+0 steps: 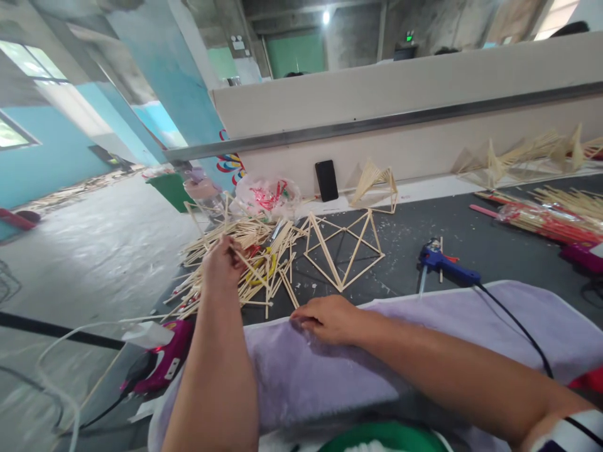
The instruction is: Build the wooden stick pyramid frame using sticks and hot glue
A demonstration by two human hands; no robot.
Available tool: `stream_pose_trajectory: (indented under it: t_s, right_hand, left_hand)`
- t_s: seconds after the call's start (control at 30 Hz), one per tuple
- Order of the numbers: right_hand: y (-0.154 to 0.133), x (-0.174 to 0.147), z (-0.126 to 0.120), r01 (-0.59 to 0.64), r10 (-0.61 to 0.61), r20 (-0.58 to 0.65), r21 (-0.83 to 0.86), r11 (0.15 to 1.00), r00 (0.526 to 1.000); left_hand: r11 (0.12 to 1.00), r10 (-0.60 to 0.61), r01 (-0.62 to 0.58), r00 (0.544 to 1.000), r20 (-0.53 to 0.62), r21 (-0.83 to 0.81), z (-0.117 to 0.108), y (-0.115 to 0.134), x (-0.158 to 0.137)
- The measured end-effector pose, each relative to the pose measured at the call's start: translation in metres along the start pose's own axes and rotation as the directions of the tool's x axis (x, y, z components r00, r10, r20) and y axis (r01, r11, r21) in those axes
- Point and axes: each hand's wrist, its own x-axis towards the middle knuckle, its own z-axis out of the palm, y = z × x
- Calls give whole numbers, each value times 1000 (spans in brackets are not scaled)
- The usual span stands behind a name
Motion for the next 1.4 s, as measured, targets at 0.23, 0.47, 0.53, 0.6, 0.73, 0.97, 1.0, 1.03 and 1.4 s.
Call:
stream_pose_trajectory:
  t_s: [0.23,0.47,0.53,0.6,0.73,0.97,1.0,1.03,1.4]
  right_hand:
    - [11,5,1,-218,289,-29,588,779,957]
    - [1,-2,-12,-2,226,-144,839,544,963]
    - [-2,-4,-18,54,254,-232,828,558,939]
    - [-3,-5,-24,85,305,-310,813,576,901]
    - [4,-3,-35,108,409,-435,780,616,802]
    - [12,-6,-57,178,416,-582,705,687,698]
    - [12,-7,-60,181,409,-597,689,702,690]
    - [12,-8,-62,181,402,-608,676,714,684]
    - [24,-13,-80,69,412,-638,590,804,651]
  left_hand:
    - [997,-45,20,938,345,75,31,-5,-22]
    - [986,-151,93,854,499,138,38,-15,-27]
    - [981,-170,108,873,457,159,28,-15,-21]
    - [966,-227,145,875,427,215,20,-16,-18]
    - [924,-345,197,802,487,329,17,-19,-20]
    - [779,-531,50,583,615,625,31,-18,-34]
    - [766,-549,38,559,622,642,36,-18,-37]
    - [762,-558,33,540,630,647,41,-18,-40]
    - [748,-556,-12,535,636,664,80,-35,-61]
